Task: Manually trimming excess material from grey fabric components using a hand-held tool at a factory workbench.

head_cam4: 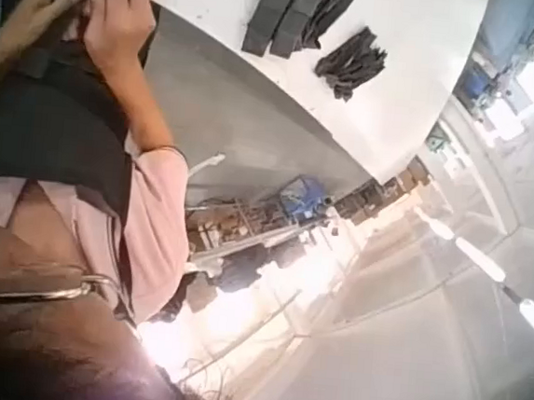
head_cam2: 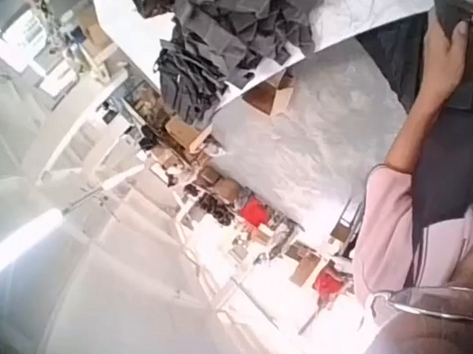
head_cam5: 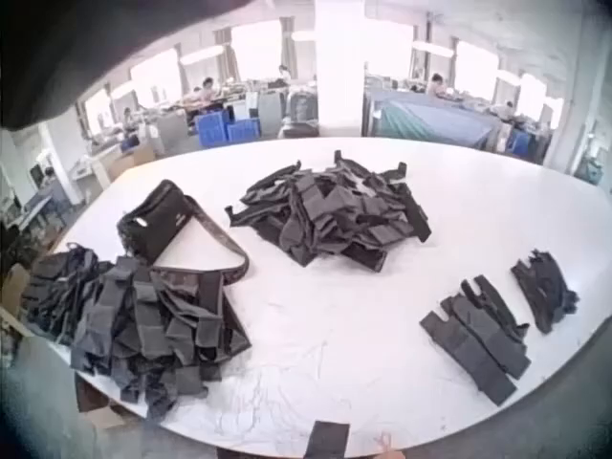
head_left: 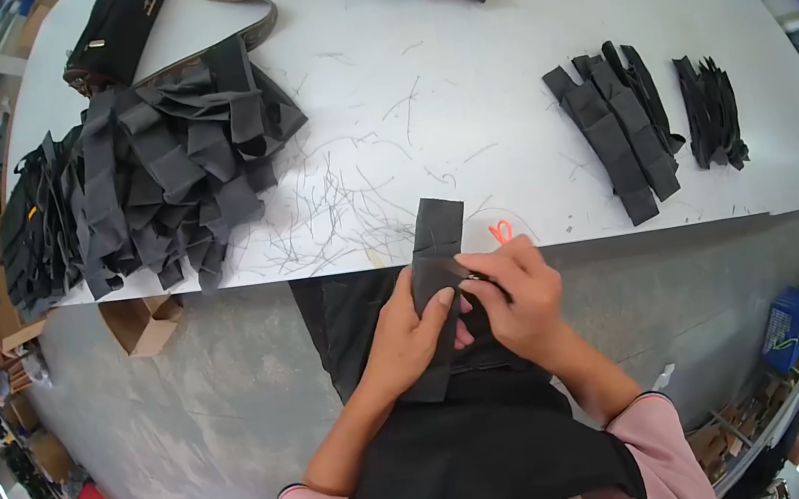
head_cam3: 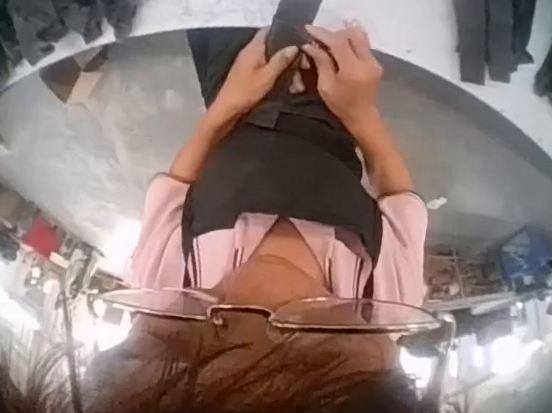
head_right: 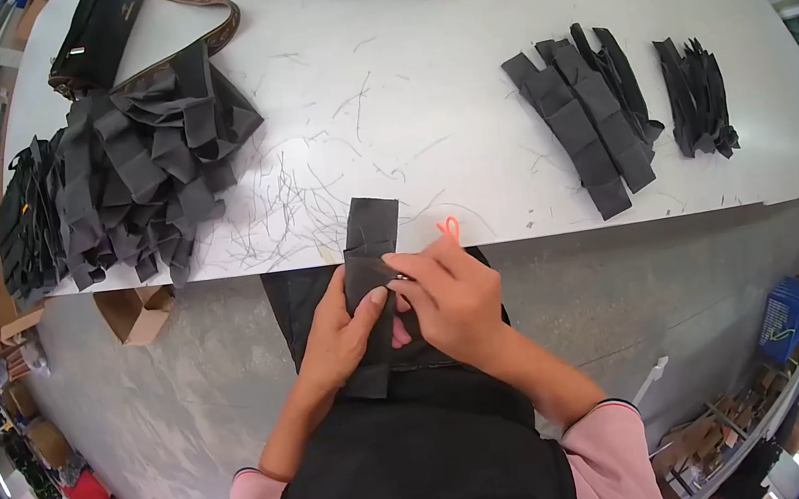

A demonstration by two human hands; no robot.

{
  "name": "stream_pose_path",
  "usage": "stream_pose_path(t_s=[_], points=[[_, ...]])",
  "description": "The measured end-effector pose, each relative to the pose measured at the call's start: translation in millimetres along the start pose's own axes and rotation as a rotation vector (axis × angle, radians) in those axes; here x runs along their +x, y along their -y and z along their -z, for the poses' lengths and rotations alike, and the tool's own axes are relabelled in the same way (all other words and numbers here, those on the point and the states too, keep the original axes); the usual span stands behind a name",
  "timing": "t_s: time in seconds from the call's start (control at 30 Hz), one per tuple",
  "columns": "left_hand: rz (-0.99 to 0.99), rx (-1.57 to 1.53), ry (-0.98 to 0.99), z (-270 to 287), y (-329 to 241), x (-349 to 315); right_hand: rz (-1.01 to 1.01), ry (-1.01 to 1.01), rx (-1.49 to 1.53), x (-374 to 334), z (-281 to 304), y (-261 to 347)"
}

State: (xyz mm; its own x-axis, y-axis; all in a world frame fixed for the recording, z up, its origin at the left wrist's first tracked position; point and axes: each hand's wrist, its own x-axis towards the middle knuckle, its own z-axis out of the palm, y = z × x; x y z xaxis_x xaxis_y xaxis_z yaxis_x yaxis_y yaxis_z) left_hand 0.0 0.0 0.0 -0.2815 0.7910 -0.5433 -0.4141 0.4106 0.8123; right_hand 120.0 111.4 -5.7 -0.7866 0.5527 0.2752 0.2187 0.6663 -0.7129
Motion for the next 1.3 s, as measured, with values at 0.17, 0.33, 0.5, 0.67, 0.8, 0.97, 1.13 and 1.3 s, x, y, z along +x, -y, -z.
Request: stream_pose_path(t_s=[0.17, 0.33, 0.5, 0.67, 0.8, 0.97, 1.13, 1.3], points=[[-0.044, -0.121, 0.028, 2.0, 8.2, 8.0, -0.494, 0.066, 0.672, 8.6, -6.7, 1.7], [0.046, -0.423, 0.093, 10.3, 27.0, -1.6, -0.2, -0.072, 0.418, -12.4, -25.6, 7.3], [0.149, -0.362, -0.072, 4.3, 32.9, -1.8, -0.146, -0.003, 0.444, -27.4, -31.0, 2.5], [-0.018, -0.362, 0.094, 9.7, 22.0, -1.9, -0.377, 0.102, 0.678, -3.9, -13.0, 9.1], [0.019, -0.305, 0.079, 12.3, 16.2, -0.2, -0.479, 0.157, 0.59, 8.4, -17.9, 0.8], [0.017, -0.452, 0.03, 20.6, 15.0, -2.1, -0.387, -0.129, 0.376, -1.8, -4.4, -1.9], [0.038, -0.487, 0.083, 18.7, 7.2, -0.8, -0.141, -0.133, 0.077, -8.7, -0.4, -2.9], [0.087, -0.502, 0.065, 11.9, 2.3, -3.2, -0.081, -0.138, -0.078, 1.5, -6.7, -6.9]])
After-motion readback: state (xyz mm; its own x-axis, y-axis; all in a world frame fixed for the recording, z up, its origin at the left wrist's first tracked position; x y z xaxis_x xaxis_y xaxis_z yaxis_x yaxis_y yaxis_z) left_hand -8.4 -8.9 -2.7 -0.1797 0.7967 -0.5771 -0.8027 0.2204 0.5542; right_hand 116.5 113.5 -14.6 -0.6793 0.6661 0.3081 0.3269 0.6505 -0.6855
